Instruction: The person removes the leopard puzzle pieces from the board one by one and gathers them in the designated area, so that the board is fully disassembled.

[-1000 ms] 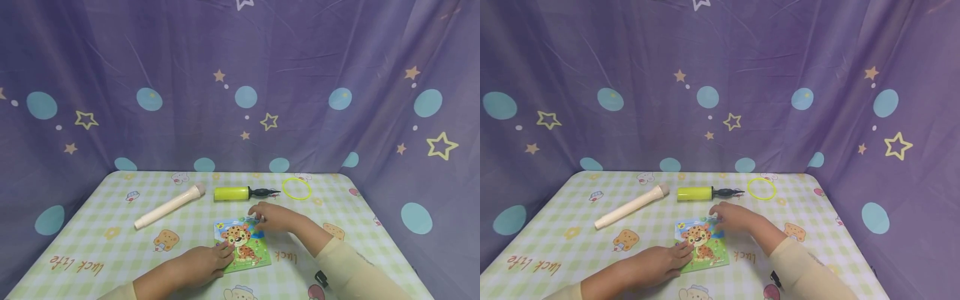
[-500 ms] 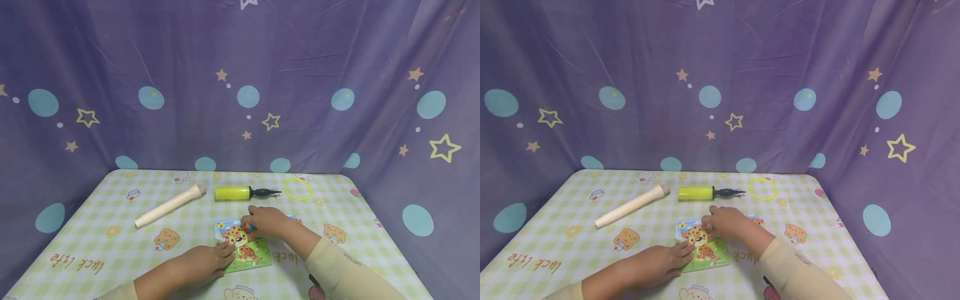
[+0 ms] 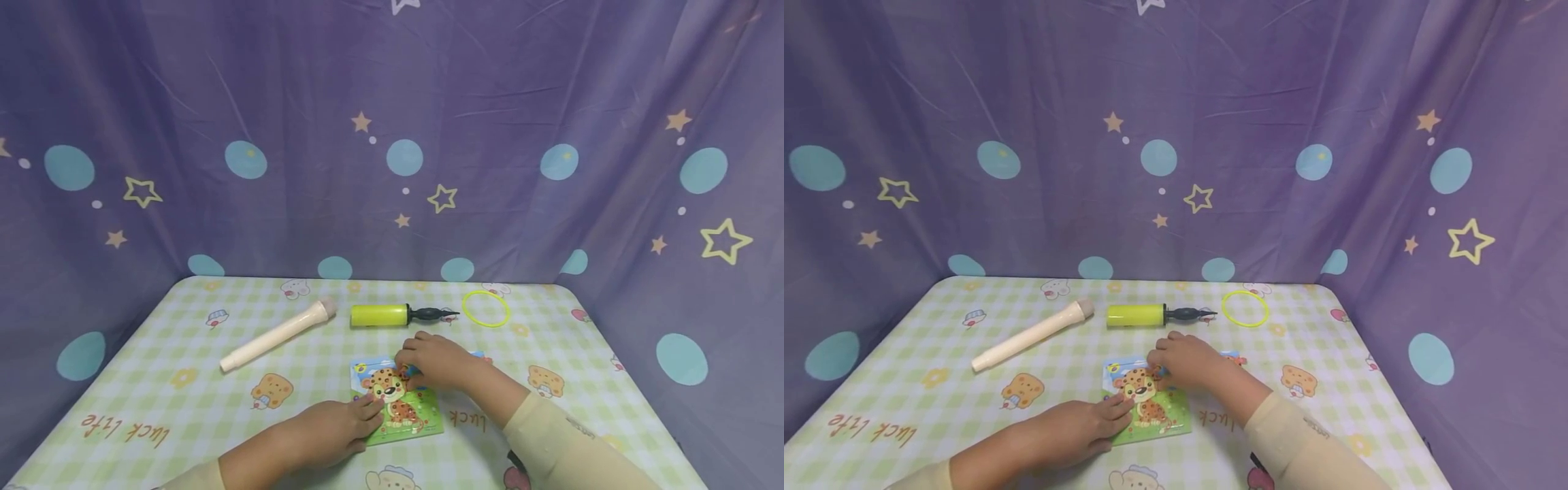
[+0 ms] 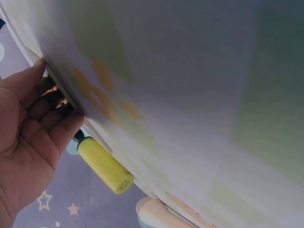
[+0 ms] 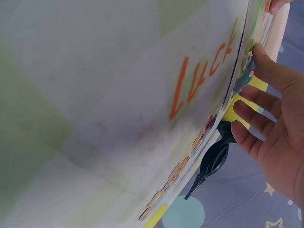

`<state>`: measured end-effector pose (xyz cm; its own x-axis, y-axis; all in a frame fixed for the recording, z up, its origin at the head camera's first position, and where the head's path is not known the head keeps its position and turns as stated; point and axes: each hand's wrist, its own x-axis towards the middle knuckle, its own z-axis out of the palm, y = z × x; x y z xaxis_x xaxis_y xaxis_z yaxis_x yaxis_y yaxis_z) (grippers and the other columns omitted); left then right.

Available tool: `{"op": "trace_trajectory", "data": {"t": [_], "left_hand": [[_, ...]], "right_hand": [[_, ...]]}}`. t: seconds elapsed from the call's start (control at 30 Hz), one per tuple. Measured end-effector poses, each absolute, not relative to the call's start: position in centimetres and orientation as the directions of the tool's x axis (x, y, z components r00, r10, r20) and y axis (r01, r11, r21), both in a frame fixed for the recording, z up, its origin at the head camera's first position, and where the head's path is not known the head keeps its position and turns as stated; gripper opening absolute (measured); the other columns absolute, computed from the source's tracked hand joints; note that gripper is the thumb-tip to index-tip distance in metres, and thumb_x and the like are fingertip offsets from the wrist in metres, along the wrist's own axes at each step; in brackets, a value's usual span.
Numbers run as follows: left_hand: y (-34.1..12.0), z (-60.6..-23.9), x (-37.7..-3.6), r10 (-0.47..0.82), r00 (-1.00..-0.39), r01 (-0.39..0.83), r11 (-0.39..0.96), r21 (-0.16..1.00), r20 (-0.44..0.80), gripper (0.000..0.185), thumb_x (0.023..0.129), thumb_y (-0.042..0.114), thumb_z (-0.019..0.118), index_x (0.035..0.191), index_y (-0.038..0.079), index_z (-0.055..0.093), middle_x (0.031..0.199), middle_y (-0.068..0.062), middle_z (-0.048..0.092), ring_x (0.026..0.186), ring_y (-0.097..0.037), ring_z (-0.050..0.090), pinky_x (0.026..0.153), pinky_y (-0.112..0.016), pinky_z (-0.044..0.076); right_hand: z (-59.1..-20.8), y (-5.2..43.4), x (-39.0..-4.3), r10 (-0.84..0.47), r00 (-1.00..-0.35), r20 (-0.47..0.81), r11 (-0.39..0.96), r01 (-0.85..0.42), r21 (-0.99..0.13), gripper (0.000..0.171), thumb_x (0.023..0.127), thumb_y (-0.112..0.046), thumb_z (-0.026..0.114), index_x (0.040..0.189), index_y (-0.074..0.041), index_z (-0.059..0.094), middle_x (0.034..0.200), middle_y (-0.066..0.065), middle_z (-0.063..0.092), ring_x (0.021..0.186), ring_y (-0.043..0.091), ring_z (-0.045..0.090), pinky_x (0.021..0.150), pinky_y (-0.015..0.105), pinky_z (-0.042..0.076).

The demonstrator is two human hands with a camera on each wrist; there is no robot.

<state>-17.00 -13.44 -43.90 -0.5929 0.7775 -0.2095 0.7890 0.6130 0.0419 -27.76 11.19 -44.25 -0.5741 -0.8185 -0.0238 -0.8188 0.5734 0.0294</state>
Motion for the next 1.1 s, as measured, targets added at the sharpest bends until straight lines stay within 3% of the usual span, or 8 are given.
{"op": "trace_trajectory", "data": {"t": [0.17, 0.37, 0.6, 0.77, 0.9, 1.1], "left_hand": [[-13.3, -43.8, -17.0, 0.773, -0.596, 0.784, 0.619, 0.05, -0.219, 0.054, 0.097, 0.036, 0.058, 0.147, 0.018, 0.048, 0.156, -0.001, 0.039, 0.144, -0.02, 0.037, 0.101, -0.028, 0.049], [-13.3, -44.0, -17.0, 0.772, -0.596, 0.784, 0.619, 0.044, -0.223, 0.053, 0.098, 0.036, 0.058, 0.147, 0.018, 0.048, 0.156, -0.001, 0.039, 0.144, -0.02, 0.037, 0.101, -0.028, 0.049], [-13.3, -43.9, -16.9, 0.759, -0.609, 0.772, 0.634, 0.05, -0.23, 0.053, 0.097, 0.036, 0.058, 0.147, 0.019, 0.048, 0.156, 0.001, 0.039, 0.144, -0.021, 0.038, 0.104, -0.03, 0.047], [-13.2, -43.8, -16.9, 0.757, -0.61, 0.77, 0.636, 0.052, -0.235, 0.053, 0.097, 0.035, 0.059, 0.147, 0.019, 0.048, 0.156, 0.001, 0.038, 0.144, -0.02, 0.037, 0.103, -0.03, 0.048], [-13.1, -43.7, -17.0, 0.754, -0.611, 0.767, 0.639, 0.054, -0.242, 0.054, 0.098, 0.036, 0.058, 0.148, 0.019, 0.047, 0.157, 0.001, 0.038, 0.144, -0.02, 0.036, 0.103, -0.03, 0.048], [-13.1, -43.7, -16.9, 0.751, -0.614, 0.764, 0.643, 0.059, -0.241, 0.054, 0.098, 0.035, 0.058, 0.148, 0.019, 0.047, 0.157, 0.001, 0.038, 0.144, -0.021, 0.036, 0.105, -0.031, 0.047]], "right_hand": [[-44.4, 11.2, -27.9, -0.823, -0.568, -0.011, 0.568, -0.821, -0.057, 0.032, 0.087, -0.04, 0.071, 0.115, -0.028, 0.063, 0.107, -0.011, 0.056, 0.096, 0.007, 0.052, 0.083, 0.025, 0.049], [-44.5, 11.3, -28.0, -0.735, -0.675, -0.064, 0.662, -0.694, -0.285, 0.033, 0.092, -0.028, 0.069, 0.123, -0.023, 0.061, 0.112, -0.008, 0.054, 0.097, 0.006, 0.057, 0.086, 0.025, 0.052], [-44.0, 11.7, -28.2, -0.689, -0.718, -0.1, 0.699, -0.622, -0.353, 0.02, 0.096, -0.028, 0.064, 0.114, -0.024, 0.057, 0.106, -0.004, 0.053, 0.08, 0.005, 0.054, 0.072, 0.025, 0.05], [-43.7, 12.5, -28.4, -0.701, -0.708, -0.088, 0.676, -0.62, -0.397, 0.019, 0.097, -0.023, 0.063, 0.116, -0.023, 0.057, 0.108, -0.006, 0.061, 0.09, 0.009, 0.06, 0.079, 0.03, 0.051], [-43.1, 14.1, -29.1, -0.687, -0.721, -0.087, 0.67, -0.583, -0.459, 0.027, 0.098, -0.017, 0.061, 0.125, -0.018, 0.059, 0.116, 0.0, 0.064, 0.096, 0.012, 0.062, 0.085, 0.034, 0.052], [-42.1, 17.6, -30.2, -0.621, -0.772, -0.134, 0.694, -0.463, -0.551, 0.022, 0.099, -0.018, 0.06, 0.121, -0.015, 0.059, 0.091, -0.002, 0.06, 0.072, 0.012, 0.056, 0.071, 0.035, 0.049]]}}
